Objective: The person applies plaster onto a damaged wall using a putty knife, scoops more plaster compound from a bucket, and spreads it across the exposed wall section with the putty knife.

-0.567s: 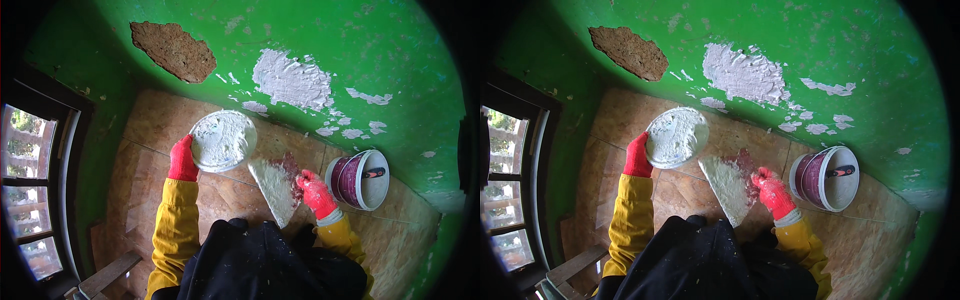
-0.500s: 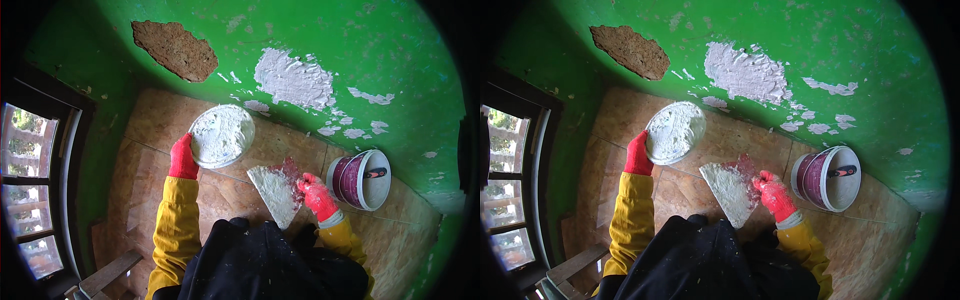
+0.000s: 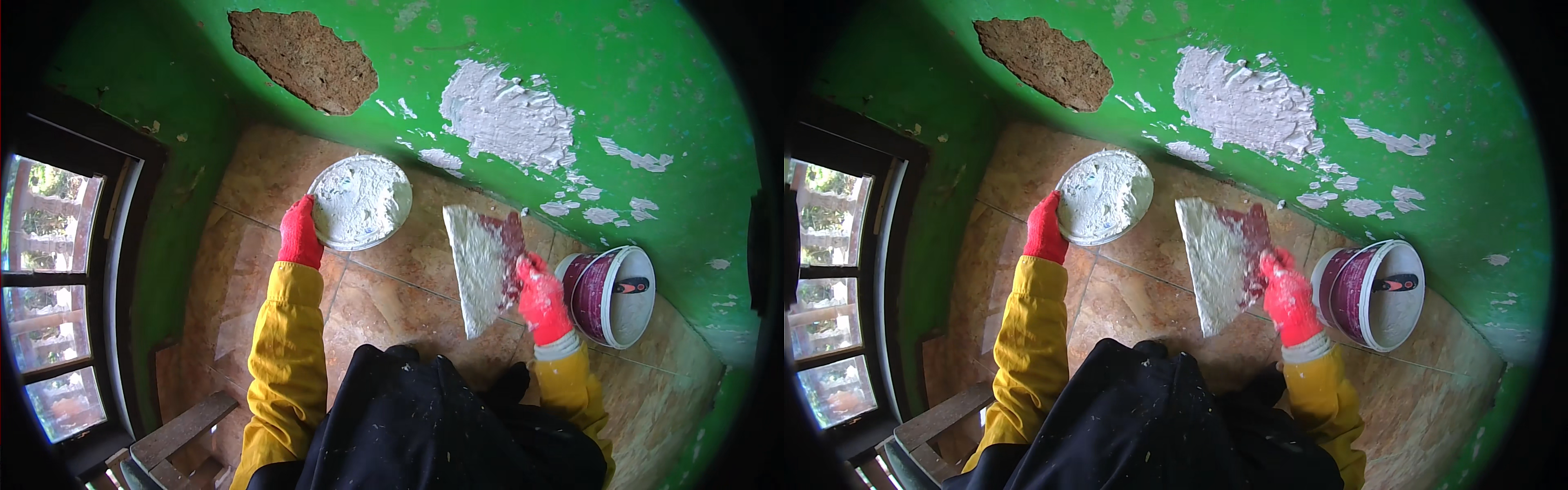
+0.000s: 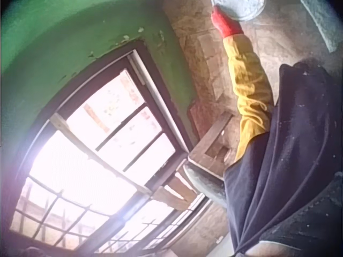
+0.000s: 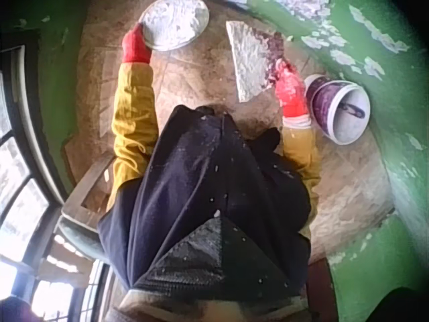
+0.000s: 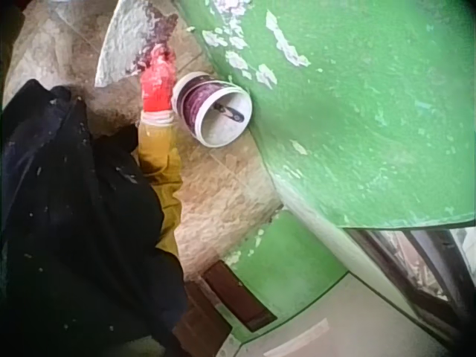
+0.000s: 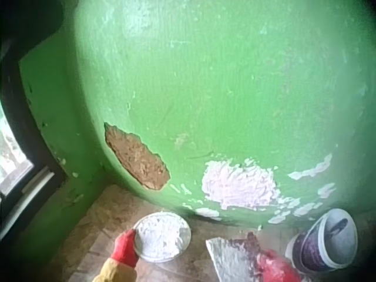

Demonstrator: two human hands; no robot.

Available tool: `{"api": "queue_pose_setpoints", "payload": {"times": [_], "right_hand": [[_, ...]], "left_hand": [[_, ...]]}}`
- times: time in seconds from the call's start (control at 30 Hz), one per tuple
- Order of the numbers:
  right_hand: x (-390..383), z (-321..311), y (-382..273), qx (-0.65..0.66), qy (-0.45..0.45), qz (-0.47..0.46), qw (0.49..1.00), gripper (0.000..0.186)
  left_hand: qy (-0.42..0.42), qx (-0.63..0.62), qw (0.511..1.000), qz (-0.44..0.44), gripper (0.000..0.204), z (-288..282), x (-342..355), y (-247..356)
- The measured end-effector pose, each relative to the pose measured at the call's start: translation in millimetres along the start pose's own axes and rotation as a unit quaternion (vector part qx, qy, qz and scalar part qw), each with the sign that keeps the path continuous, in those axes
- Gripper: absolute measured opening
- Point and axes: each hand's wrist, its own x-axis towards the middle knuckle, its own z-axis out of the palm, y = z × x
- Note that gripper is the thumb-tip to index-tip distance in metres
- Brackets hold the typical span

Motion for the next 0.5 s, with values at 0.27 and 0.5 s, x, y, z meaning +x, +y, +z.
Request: {"api": "queue_pose_setpoints", "payload": {"times": [0.27,0.5], "right_hand": [[29,137,-68,-0.216,-0.127,-0.083,0.964,0.025],[42,224,-92,-0.586,-0.293,-0.290,0.697,0.032]], "left_hand": [[-0.044,0.010,0.999,0.012,0.025,7,-33,65],[-0.103,0.001,0.995,0.020,0.023,12,-54,106]]}}
